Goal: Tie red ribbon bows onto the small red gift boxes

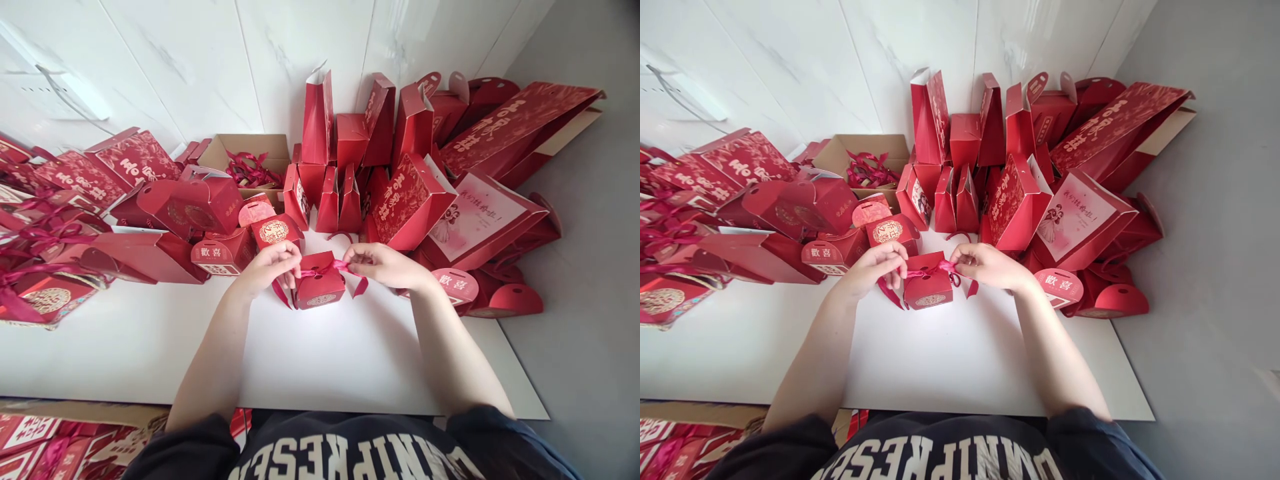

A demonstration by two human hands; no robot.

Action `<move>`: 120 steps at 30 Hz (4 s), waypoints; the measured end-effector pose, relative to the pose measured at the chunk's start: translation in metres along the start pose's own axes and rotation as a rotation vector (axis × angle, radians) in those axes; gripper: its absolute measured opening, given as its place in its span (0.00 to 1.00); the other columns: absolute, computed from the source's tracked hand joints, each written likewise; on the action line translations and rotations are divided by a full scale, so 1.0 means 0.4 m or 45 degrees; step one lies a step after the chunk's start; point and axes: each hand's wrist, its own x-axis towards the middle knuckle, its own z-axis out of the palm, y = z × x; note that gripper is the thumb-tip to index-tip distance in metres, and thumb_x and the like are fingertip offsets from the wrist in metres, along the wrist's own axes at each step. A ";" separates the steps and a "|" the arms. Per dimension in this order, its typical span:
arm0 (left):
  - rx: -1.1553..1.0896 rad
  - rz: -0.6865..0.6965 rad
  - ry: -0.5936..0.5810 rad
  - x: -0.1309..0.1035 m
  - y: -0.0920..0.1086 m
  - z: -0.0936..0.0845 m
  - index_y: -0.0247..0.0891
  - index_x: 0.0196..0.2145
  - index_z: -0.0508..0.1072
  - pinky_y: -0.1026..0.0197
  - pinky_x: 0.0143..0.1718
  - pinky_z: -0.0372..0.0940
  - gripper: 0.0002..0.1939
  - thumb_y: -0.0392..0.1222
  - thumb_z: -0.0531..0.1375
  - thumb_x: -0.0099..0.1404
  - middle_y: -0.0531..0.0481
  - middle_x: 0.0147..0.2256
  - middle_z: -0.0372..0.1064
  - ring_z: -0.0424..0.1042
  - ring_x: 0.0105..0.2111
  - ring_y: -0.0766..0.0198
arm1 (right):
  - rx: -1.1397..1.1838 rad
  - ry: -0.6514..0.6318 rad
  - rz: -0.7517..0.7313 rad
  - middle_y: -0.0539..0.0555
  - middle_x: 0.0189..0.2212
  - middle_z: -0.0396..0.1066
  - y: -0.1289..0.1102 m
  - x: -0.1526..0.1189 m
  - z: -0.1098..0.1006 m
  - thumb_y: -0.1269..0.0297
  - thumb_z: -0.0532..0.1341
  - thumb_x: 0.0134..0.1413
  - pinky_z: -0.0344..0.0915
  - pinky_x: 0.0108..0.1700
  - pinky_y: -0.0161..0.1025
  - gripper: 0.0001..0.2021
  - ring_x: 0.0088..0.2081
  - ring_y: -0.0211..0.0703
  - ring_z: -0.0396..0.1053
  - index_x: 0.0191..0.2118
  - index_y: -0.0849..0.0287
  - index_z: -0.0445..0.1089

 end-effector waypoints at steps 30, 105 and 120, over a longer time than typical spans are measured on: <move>0.414 -0.085 0.233 -0.028 0.005 0.028 0.36 0.23 0.67 0.66 0.22 0.64 0.19 0.54 0.60 0.64 0.53 0.20 0.67 0.68 0.20 0.68 | -0.004 0.135 -0.144 0.55 0.41 0.75 0.013 0.048 0.045 0.55 0.59 0.62 0.64 0.49 0.44 0.13 0.43 0.47 0.72 0.32 0.58 0.72; -0.106 -0.239 0.092 0.008 -0.042 -0.013 0.33 0.26 0.71 0.65 0.18 0.55 0.27 0.60 0.51 0.68 0.49 0.20 0.66 0.61 0.15 0.70 | -0.074 -0.089 0.126 0.46 0.21 0.54 0.003 0.026 0.014 0.43 0.57 0.57 0.50 0.28 0.36 0.22 0.25 0.36 0.50 0.28 0.58 0.69; -0.059 -0.320 -0.083 -0.003 -0.034 -0.011 0.34 0.28 0.70 0.70 0.17 0.60 0.19 0.55 0.62 0.63 0.48 0.23 0.73 0.72 0.18 0.67 | -0.055 -0.023 0.099 0.48 0.24 0.59 0.017 0.030 0.014 0.46 0.58 0.58 0.53 0.30 0.37 0.19 0.27 0.38 0.55 0.32 0.58 0.69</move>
